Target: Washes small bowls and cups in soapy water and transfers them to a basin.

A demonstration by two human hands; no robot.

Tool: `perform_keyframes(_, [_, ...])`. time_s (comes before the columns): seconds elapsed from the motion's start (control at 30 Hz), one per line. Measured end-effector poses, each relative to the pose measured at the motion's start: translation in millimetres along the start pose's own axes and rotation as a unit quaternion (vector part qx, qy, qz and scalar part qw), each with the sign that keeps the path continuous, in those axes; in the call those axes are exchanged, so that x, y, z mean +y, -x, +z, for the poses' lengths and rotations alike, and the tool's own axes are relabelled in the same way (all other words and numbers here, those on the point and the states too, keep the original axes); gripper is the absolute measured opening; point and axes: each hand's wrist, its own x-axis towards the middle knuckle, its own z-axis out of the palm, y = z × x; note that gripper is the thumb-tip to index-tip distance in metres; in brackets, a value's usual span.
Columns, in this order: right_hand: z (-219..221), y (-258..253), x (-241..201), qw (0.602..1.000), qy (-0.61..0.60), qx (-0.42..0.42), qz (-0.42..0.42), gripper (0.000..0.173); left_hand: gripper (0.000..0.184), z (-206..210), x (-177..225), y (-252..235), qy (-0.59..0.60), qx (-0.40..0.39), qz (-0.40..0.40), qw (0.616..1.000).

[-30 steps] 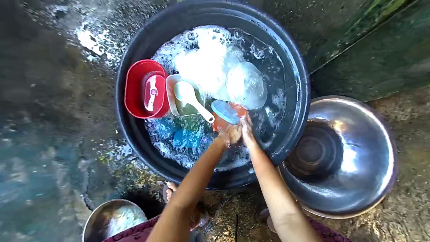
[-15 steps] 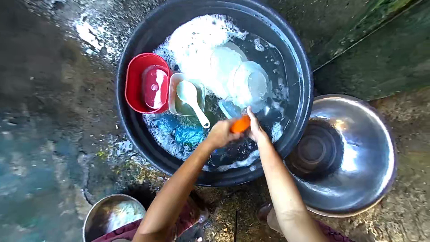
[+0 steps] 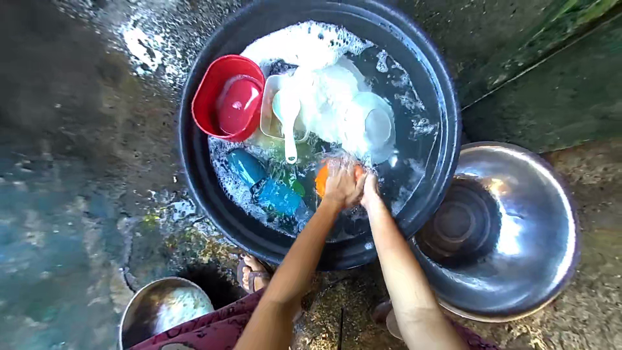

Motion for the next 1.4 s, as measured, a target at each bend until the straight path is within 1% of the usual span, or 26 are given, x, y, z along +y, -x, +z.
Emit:
perform_keyframes(0.07, [-2.7, -2.8, -4.8, 0.999, -0.014, -0.020, 0.035, 0.050, 0.066, 22.7, -32.0, 22.3, -0.004, 0.033, 0.115, 0.993])
perform_keyframes(0.1, [-2.1, -5.8, -3.2, 0.998, -0.027, -0.042, 0.046, 0.048, 0.066, 21.7, -48.4, 30.4, 0.010, 0.015, 0.124, 0.992])
perform_keyframes(0.17, [-3.9, -4.9, 7.1, 0.995, -0.001, -0.090, 0.046, 0.044, 0.062, 3.0, -63.7, 32.4, 0.054, -0.014, 0.038, 0.998])
perform_keyframes(0.23, [-0.5, 0.7, 12.1, 0.992, 0.049, -0.104, 0.051, 0.046, 0.055, -38.1, -41.7, 20.5, 0.083, -0.055, -0.110, 0.989])
perform_keyframes(0.27, [0.5, -0.1, 11.2, 0.991, 0.064, -0.101, 0.057, 0.048, 0.054, -53.2, -24.3, 9.4, 0.079, -0.093, -0.153, 0.981])
perform_keyframes(0.3, [-1.0, 0.6, 9.2, 0.992, 0.063, -0.090, 0.060, 0.049, 0.054, -47.3, -12.8, -1.5, 0.061, -0.090, -0.150, 0.983])
perform_keyframes(0.4, [-1.8, 2.3, 6.5, 0.998, 0.006, -0.050, 0.037, 0.040, 0.050, -10.5, 3.1, -0.7, 0.003, -0.056, -0.023, 0.998])
perform_keyframes(0.43, [-0.3, -2.6, 3.8, 0.999, -0.008, -0.045, 0.023, 0.039, 0.050, -1.0, -5.0, 3.8, 0.020, -0.026, 0.029, 0.999])
perform_keyframes(0.5, [-2.3, -10.2, 3.9, 0.998, -0.040, -0.038, 0.030, 0.046, 0.056, 19.3, -33.2, 24.4, 0.052, 0.015, 0.129, 0.990])
perform_keyframes(0.53, [-1.0, -13.2, 1.0, 0.997, -0.053, -0.052, 0.028, 0.048, 0.057, 15.4, -48.3, 32.1, 0.076, 0.011, 0.139, 0.987])
perform_keyframes(0.6, [1.0, -6.7, -0.1, 0.994, -0.034, -0.098, 0.029, 0.050, 0.053, 1.4, -71.0, 33.8, 0.150, -0.012, 0.075, 0.986])
perform_keyframes(0.63, [2.2, 0.4, 1.7, 0.992, -0.009, -0.124, 0.039, 0.050, 0.051, -3.3, -74.2, 26.7, 0.188, -0.005, 0.018, 0.982])
perform_keyframes(0.7, [3.3, 4.0, 1.5, 0.984, 0.027, -0.168, 0.059, 0.053, 0.054, -19.8, -55.8, 6.4, 0.204, 0.007, -0.093, 0.975])
perform_keyframes(0.73, [1.8, 2.8, 0.3, 0.985, 0.020, -0.158, 0.062, 0.054, 0.053, -23.5, -40.5, -2.7, 0.191, 0.019, -0.102, 0.976])
perform_keyframes(0.8, [-4.6, 3.6, -0.9, 0.992, -0.022, -0.119, 0.035, 0.048, 0.055, -9.3, -12.5, -10.5, 0.174, 0.091, -0.050, 0.979])
perform_keyframes(0.87, [-7.7, 9.8, -10.3, 0.995, -0.036, -0.095, 0.013, 0.042, 0.054, 17.2, -3.2, -3.7, 0.130, 0.150, 0.092, 0.976])
perform_keyframes(0.93, [-3.0, 20.5, -26.7, 0.999, -0.009, -0.043, 0.031, 0.040, 0.063, 30.4, -22.1, 13.4, 0.059, 0.117, 0.181, 0.975])
perform_keyframes(0.97, [-0.7, 18.5, -24.7, 0.999, -0.006, -0.035, 0.023, 0.042, 0.068, 26.5, -39.3, 18.9, 0.043, 0.084, 0.190, 0.977])
perform_keyframes(1.0, [-1.0, 11.4, -17.3, 0.999, -0.009, -0.048, 0.004, 0.047, 0.073, 17.6, -57.7, 18.9, 0.034, 0.053, 0.170, 0.983])
perform_keyframes(1.07, [0.8, -2.2, 1.0, 0.997, -0.017, -0.068, -0.022, 0.054, 0.077, -6.1, -75.7, 15.0, 0.015, -0.010, 0.063, 0.998])
perform_keyframes(1.1, [1.8, -2.7, 5.8, 0.997, 0.003, -0.070, -0.019, 0.055, 0.080, -5.8, -78.2, 13.9, 0.019, -0.008, 0.044, 0.999])
perform_keyframes(1.13, [2.6, -3.2, 4.4, 0.998, 0.027, -0.059, -0.013, 0.057, 0.087, -2.9, -72.6, 14.1, 0.036, 0.013, 0.057, 0.998])
perform_keyframes(1.2, [1.2, -5.5, -5.3, 0.997, 0.066, -0.029, 0.009, 0.055, 0.086, 9.7, -51.8, 16.4, -0.008, 0.051, 0.089, 0.995])
perform_keyframes(1.27, [-12.7, -4.8, -13.0, 0.989, 0.124, -0.066, 0.047, 0.050, 0.083, 19.9, -22.2, 26.2, -0.035, 0.046, 0.087, 0.995])
perform_keyframes(1.33, [-27.5, -6.4, -25.8, 0.964, 0.232, -0.121, 0.052, 0.053, 0.084, 5.7, 7.0, 35.3, -0.020, -0.002, 0.032, 0.999])
perform_keyframes(1.4, [-33.7, -8.3, -35.4, 0.920, 0.369, -0.130, 0.009, 0.064, 0.071, -20.3, 14.1, 43.2, 0.038, -0.001, -0.025, 0.999])
